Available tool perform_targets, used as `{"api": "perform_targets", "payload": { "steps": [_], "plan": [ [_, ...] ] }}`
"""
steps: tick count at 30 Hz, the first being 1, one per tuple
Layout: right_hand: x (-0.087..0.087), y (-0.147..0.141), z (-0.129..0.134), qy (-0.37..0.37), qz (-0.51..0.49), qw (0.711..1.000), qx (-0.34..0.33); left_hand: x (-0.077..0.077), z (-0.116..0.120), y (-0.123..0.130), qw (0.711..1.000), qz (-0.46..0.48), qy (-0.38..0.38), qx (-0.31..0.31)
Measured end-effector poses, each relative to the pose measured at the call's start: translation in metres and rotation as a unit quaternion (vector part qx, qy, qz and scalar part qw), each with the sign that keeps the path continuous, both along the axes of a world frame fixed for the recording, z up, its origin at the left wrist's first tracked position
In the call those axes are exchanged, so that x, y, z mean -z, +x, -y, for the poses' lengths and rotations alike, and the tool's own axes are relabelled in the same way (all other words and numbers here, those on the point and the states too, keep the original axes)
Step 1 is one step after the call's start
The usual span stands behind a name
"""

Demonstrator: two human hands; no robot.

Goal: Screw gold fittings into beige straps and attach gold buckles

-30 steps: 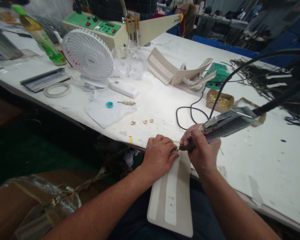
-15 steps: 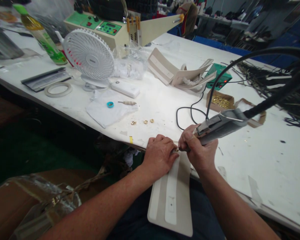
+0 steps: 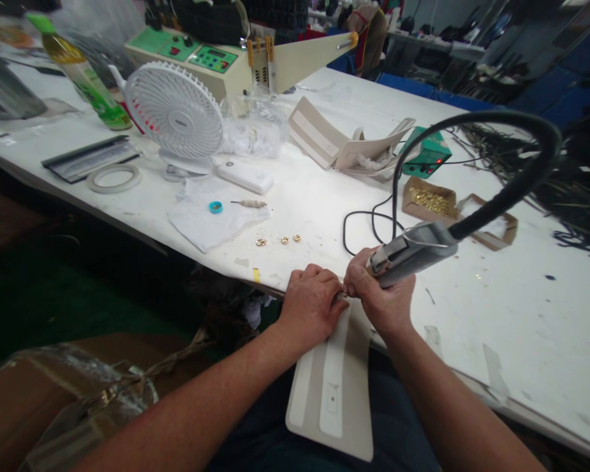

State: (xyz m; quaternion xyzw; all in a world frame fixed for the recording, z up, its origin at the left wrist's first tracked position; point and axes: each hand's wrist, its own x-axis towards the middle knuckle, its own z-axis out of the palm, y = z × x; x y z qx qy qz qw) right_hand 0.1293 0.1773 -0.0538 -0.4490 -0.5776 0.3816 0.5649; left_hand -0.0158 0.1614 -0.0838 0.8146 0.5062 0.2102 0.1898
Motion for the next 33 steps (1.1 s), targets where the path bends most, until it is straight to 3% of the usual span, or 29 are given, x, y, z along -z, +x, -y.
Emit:
{"api": "perform_targets", "payload": {
  "steps": [9, 14, 19, 22, 25, 27, 29, 31, 33],
  "plan": [
    [0.007, -0.001, -0.006, 0.005, -0.093, 0.996, 0.01, -0.003, -0.001, -0.002, 1.0, 0.014, 0.007, 0.008],
    [0.003, -0.002, -0.001, -0.018, -0.092, 0.995, 0.02, -0.003, -0.001, -0.001, 1.0, 0.014, 0.009, 0.004],
    [-0.011, -0.011, 0.002, -0.065, -0.018, 0.997, 0.039, -0.004, 0.005, -0.001, 1.0, -0.009, 0.026, -0.006],
    [-0.029, -0.013, 0.006, -0.083, -0.043, 0.995, 0.044, -0.008, 0.009, -0.001, 0.999, -0.024, 0.031, -0.001],
    [-0.049, 0.003, 0.013, -0.083, -0.053, 0.992, 0.078, -0.013, 0.009, 0.0, 0.999, -0.043, 0.02, 0.003],
    [-0.056, 0.027, 0.017, -0.068, 0.022, 0.99, 0.118, -0.017, 0.005, 0.001, 0.998, -0.052, 0.014, 0.014],
    [-0.054, 0.062, 0.019, -0.057, 0.186, 0.97, 0.146, -0.02, -0.002, 0.002, 0.998, -0.058, 0.009, 0.031],
    [-0.043, 0.102, 0.022, -0.076, 0.378, 0.91, 0.155, -0.024, -0.013, 0.003, 0.997, -0.063, -0.006, 0.043],
    [-0.026, 0.145, 0.026, -0.118, 0.486, 0.851, 0.159, -0.028, -0.024, 0.004, 0.997, -0.064, -0.029, 0.044]
  ]
}}
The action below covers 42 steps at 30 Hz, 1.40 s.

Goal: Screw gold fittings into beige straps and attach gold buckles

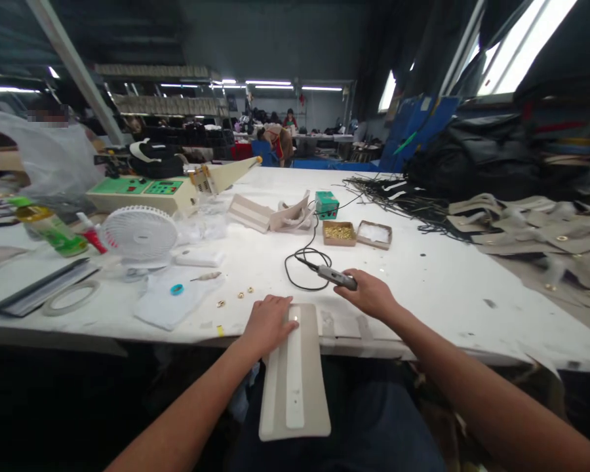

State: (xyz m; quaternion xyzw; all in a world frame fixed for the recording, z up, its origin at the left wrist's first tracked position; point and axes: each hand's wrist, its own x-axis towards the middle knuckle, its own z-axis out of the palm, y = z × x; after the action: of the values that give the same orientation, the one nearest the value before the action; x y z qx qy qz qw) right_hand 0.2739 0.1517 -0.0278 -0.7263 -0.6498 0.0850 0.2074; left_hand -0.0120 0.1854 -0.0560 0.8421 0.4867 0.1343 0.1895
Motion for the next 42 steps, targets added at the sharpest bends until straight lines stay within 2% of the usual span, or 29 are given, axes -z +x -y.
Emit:
{"api": "perform_targets", "payload": {
  "steps": [3, 6, 9, 11, 13, 15, 16, 18, 19, 21, 23, 24, 25, 26, 28, 30, 31, 33, 34, 36, 39, 42],
  "plan": [
    [0.024, 0.054, 0.007, -0.023, 0.039, 0.998, 0.047, -0.006, -0.014, 0.001, 0.999, 0.016, -0.047, -0.018],
    [0.04, 0.088, 0.014, -0.025, 0.057, 0.995, 0.081, -0.014, -0.013, 0.001, 0.99, 0.052, -0.132, -0.018],
    [0.047, 0.098, 0.022, 0.0, 0.059, 0.994, 0.088, -0.022, 0.006, -0.003, 0.974, 0.089, -0.206, -0.016],
    [0.05, 0.091, 0.036, 0.038, 0.059, 0.994, 0.088, -0.026, 0.027, -0.008, 0.953, 0.159, -0.256, -0.037],
    [0.054, 0.071, 0.06, 0.092, 0.009, 0.993, 0.078, -0.027, 0.05, -0.014, 0.883, 0.314, -0.338, -0.09],
    [0.06, 0.04, 0.095, 0.138, -0.14, 0.979, 0.055, -0.024, 0.073, -0.018, 0.787, 0.449, -0.389, -0.167],
    [0.065, 0.022, 0.114, 0.114, -0.229, 0.966, 0.046, -0.02, 0.085, -0.018, 0.743, 0.496, -0.401, -0.204],
    [0.074, -0.013, 0.149, 0.055, -0.386, 0.919, 0.052, -0.009, 0.109, -0.014, 0.672, 0.56, -0.406, -0.263],
    [0.078, -0.029, 0.163, 0.027, -0.459, 0.887, 0.048, -0.001, 0.121, -0.011, 0.648, 0.58, -0.405, -0.282],
    [0.081, -0.049, 0.179, -0.01, -0.573, 0.818, 0.05, 0.016, 0.141, -0.004, 0.62, 0.596, -0.404, -0.313],
    [0.078, -0.055, 0.184, -0.02, -0.627, 0.776, 0.069, 0.034, 0.155, 0.0, 0.622, 0.58, -0.413, -0.327],
    [0.073, -0.053, 0.183, -0.019, -0.632, 0.771, 0.078, 0.042, 0.159, -0.001, 0.638, 0.563, -0.41, -0.33],
    [0.067, -0.049, 0.181, -0.019, -0.627, 0.775, 0.081, 0.049, 0.161, -0.003, 0.668, 0.541, -0.384, -0.338],
    [0.06, -0.045, 0.178, -0.025, -0.617, 0.783, 0.073, 0.054, 0.162, -0.006, 0.71, 0.515, -0.334, -0.347],
    [0.043, -0.041, 0.171, -0.046, -0.586, 0.808, 0.037, 0.058, 0.165, -0.013, 0.808, 0.444, -0.185, -0.341],
    [0.025, -0.047, 0.164, -0.068, -0.55, 0.832, -0.01, 0.055, 0.17, -0.014, 0.886, 0.369, -0.054, -0.275],
    [0.016, -0.054, 0.16, -0.074, -0.535, 0.841, -0.037, 0.053, 0.174, -0.011, 0.913, 0.342, -0.023, -0.221],
    [0.001, -0.072, 0.152, -0.084, -0.501, 0.856, -0.093, 0.047, 0.18, -0.001, 0.939, 0.323, -0.041, -0.115],
    [-0.006, -0.082, 0.147, -0.093, -0.481, 0.864, -0.117, 0.044, 0.181, 0.005, 0.937, 0.329, -0.074, -0.085],
    [-0.017, -0.098, 0.134, -0.115, -0.433, 0.88, -0.157, 0.041, 0.179, 0.015, 0.903, 0.388, -0.145, -0.111],
    [-0.025, -0.115, 0.098, -0.134, -0.374, 0.898, -0.188, 0.046, 0.167, 0.015, 0.804, 0.498, -0.272, -0.18],
    [-0.018, -0.133, 0.04, -0.066, -0.312, 0.933, -0.169, 0.066, 0.16, 0.003, 0.71, 0.549, -0.369, -0.242]
  ]
}}
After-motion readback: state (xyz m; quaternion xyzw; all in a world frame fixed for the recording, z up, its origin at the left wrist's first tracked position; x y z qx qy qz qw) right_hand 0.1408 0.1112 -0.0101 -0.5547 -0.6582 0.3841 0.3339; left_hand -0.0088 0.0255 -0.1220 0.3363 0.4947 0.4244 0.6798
